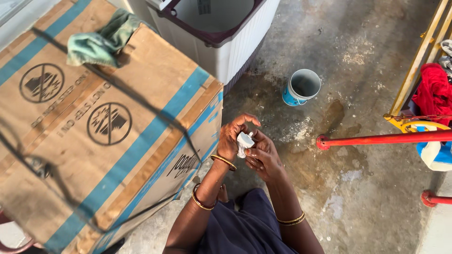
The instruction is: The person removes a small lint filter from a washing machine, takes it to an outdoor tap to rinse it under running water, and then reinserts the filter back into its slot inside the washing machine.
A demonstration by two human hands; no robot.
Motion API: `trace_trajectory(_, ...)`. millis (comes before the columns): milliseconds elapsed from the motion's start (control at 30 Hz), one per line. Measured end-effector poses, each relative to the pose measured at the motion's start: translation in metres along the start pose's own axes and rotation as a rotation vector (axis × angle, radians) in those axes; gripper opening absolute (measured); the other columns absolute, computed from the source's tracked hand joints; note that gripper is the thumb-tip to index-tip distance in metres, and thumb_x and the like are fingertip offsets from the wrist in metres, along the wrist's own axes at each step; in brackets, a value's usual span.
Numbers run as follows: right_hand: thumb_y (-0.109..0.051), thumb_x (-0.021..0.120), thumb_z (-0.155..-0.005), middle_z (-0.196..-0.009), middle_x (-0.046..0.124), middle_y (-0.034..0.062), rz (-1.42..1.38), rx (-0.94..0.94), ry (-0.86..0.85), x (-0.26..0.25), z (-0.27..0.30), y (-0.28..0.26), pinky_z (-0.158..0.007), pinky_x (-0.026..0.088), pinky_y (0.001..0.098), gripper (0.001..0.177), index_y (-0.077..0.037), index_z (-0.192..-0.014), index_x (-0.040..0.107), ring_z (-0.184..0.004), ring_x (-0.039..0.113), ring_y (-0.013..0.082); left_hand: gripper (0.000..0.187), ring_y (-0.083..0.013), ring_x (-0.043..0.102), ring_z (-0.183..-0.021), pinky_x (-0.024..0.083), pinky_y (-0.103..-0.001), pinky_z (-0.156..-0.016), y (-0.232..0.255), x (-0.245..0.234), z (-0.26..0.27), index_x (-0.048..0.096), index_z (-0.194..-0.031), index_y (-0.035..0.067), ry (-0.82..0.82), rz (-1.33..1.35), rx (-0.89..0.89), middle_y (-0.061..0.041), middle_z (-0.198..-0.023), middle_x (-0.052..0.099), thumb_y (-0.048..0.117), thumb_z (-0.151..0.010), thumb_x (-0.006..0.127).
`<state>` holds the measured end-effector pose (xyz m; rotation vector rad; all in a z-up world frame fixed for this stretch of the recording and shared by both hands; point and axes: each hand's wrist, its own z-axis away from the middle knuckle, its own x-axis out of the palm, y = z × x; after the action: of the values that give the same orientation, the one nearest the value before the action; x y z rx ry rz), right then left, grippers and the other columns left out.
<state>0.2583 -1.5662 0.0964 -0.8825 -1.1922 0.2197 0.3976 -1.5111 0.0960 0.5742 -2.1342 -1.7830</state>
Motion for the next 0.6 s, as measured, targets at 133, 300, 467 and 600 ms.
trace_trajectory(133, -0.006, 0.073, -0.091, -0.091, 0.07, 0.0022, 0.448, -0.05, 0.228, -0.002, -0.034, -0.024, -0.047, 0.03, 0.0179, 0.034, 0.0, -0.12, 0.057, -0.06, 0.045, -0.0001, 0.081, -0.004, 0.041, -0.054, 0.028, -0.029, -0.051, -0.004, 0.001, -0.038, 0.071, -0.105, 0.015, 0.157, -0.044, 0.03, 0.005, -0.058, 0.041, 0.079, -0.097, 0.023)
trace_trajectory(300, -0.006, 0.075, -0.088, -0.093, 0.066, 0.0001, 0.548, -0.224, 0.145, -0.019, -0.076, -0.037, -0.06, 0.046, 0.0206, 0.049, -0.005, -0.129, 0.049, -0.076, 0.059, 0.0041, 0.063, -0.0048, 0.035, -0.056, 0.024, -0.028, -0.052, -0.013, 0.016, -0.096, 0.068, -0.104, 0.014, 0.341, -0.092, 0.17, 0.006, -0.061, 0.034, 0.069, -0.097, 0.037)
trace_trajectory(467, -0.004, 0.072, -0.094, -0.091, 0.065, 0.0051, 0.593, -0.17, 0.1, -0.072, -0.117, -0.092, -0.062, 0.046, 0.0233, 0.03, 0.001, -0.12, 0.058, -0.074, 0.058, 0.0057, 0.05, -0.0049, 0.036, -0.055, 0.028, -0.027, -0.052, -0.001, 0.048, -0.152, 0.071, -0.107, 0.013, 0.318, -0.041, 0.097, 0.006, -0.061, 0.033, 0.055, -0.098, 0.046)
trace_trajectory(600, -0.002, 0.07, -0.094, -0.1, 0.061, 0.0032, 0.693, -0.171, 0.017, -0.106, -0.138, -0.142, -0.059, 0.048, 0.0234, 0.012, 0.004, -0.102, 0.063, -0.074, 0.057, 0.0039, 0.044, -0.0062, 0.037, -0.056, 0.029, -0.028, -0.052, 0.001, 0.084, -0.196, 0.072, -0.108, 0.011, 0.321, -0.024, 0.092, 0.004, -0.06, 0.033, 0.049, -0.097, 0.051)
